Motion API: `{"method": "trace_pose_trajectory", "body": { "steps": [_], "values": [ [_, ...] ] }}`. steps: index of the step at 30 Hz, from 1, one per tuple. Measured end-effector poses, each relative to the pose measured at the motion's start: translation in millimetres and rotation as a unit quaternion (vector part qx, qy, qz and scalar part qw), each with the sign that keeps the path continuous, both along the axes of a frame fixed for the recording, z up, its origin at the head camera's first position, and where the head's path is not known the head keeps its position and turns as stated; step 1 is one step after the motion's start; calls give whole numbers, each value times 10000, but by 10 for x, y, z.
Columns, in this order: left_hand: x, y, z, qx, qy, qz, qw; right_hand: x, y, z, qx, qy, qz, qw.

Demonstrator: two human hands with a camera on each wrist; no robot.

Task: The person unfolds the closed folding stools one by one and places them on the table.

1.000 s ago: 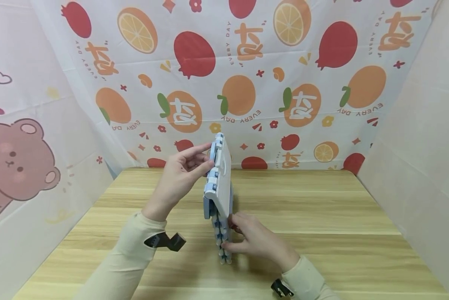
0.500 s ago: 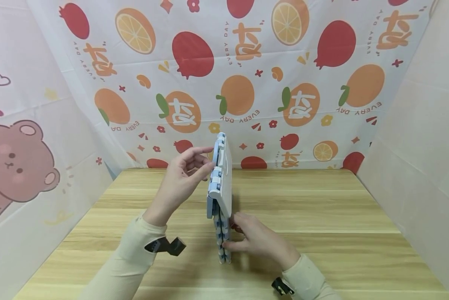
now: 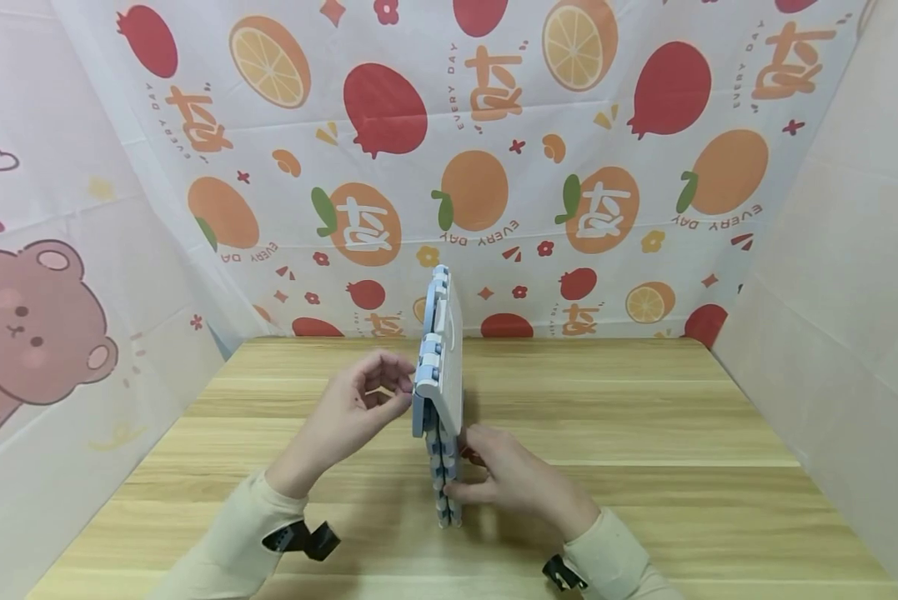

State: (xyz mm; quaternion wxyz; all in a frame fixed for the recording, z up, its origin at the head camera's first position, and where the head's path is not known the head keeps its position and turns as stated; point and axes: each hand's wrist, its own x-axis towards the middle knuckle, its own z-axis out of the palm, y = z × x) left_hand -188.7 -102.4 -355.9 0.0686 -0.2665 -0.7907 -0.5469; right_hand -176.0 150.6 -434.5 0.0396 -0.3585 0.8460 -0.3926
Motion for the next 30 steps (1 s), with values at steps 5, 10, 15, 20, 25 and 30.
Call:
{"method": "trace_pose_trajectory", "body": {
  "steps": [5,10,15,20,25,30],
  "values": [
    [56,-56,-189,-241,-192,-138,9994,7,0,-5,-5,50,14,10000],
    [93,-77,-313,-420,-344,-305,9981,8,-1,-1,11,46,18,10000],
    [110,-47,-394,-525,-550,-491,9959,1,7,-8,-11,45,39,10000],
    [113,2,-472,-770,-618,-616,9932,-4,15,-30,-19,261,61,9996],
    [109,55,-535,-822,-610,-761,9918,-10,12,-33,47,367,39,9993],
    [120,86,-548,-809,-585,-650,9929,-11,11,-35,35,453,58,9989]
  ]
}}
